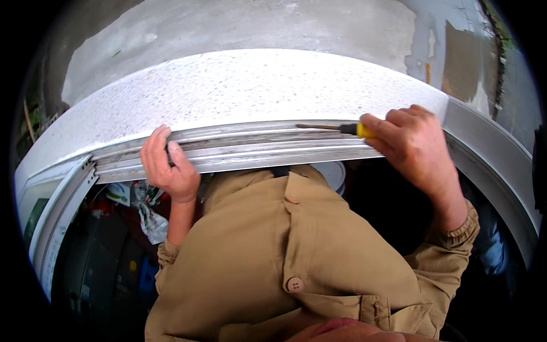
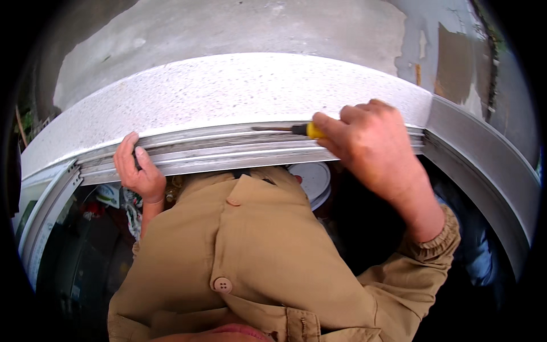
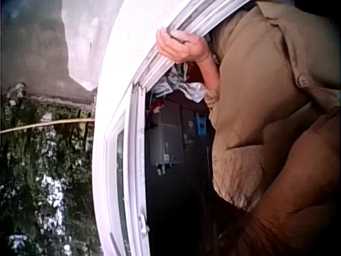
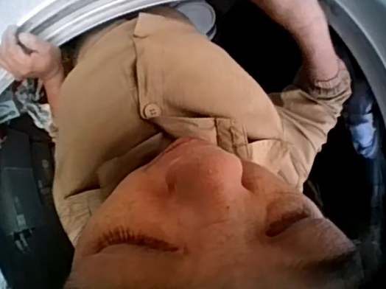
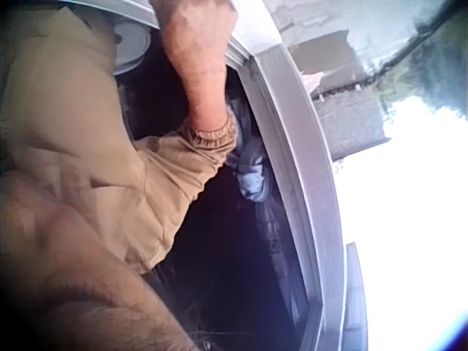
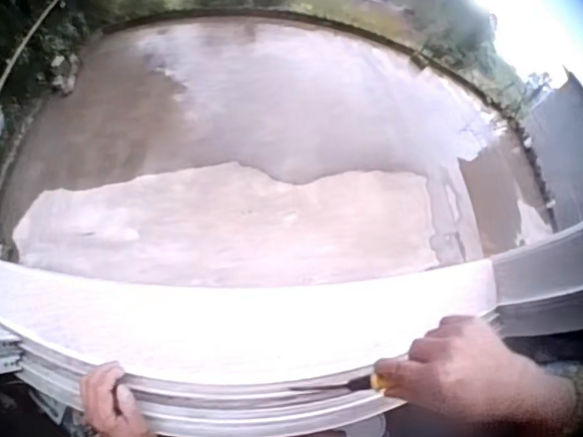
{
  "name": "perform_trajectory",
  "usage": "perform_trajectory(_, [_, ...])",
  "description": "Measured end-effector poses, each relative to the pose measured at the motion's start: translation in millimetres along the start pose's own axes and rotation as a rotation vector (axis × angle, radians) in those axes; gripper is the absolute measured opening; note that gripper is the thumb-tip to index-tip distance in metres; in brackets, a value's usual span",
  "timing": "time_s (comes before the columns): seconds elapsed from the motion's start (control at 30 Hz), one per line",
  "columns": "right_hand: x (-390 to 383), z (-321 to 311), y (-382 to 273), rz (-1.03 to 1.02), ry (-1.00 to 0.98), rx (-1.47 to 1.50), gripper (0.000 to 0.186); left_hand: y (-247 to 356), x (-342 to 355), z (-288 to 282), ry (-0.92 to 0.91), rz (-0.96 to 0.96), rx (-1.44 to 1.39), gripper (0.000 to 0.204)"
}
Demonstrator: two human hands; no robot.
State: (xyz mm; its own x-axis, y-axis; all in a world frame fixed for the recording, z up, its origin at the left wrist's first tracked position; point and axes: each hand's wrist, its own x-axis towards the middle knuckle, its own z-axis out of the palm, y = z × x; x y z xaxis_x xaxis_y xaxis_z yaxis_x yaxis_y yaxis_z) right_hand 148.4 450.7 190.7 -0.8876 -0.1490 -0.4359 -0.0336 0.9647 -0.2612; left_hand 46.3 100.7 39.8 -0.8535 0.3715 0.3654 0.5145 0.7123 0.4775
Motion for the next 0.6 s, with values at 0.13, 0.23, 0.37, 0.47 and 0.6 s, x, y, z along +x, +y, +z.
perform_trajectory(0.13, [-15.0,-0.7,33.6,-0.021,-0.064,0.017,0.021,2.1,2.9,3.3,0.015,-0.012,-0.001,0.025])
perform_trajectory(0.23, [-40.9,5.8,54.0,0.029,-0.090,-0.132,0.023,3.1,0.5,1.3,0.031,0.020,0.066,0.026])
perform_trajectory(0.37, [-41.0,16.2,61.2,0.028,-0.075,-0.149,0.024,4.3,0.7,2.2,0.038,0.002,0.073,0.028])
perform_trajectory(0.47, [-24.0,24.1,53.3,-0.066,-0.058,-0.024,0.029,2.5,0.9,3.2,0.043,0.000,0.079,0.028])
perform_trajectory(0.6, [-0.2,38.3,34.0,-0.217,-0.034,0.049,0.037,-0.6,-1.0,1.4,0.018,-0.001,0.059,0.029])
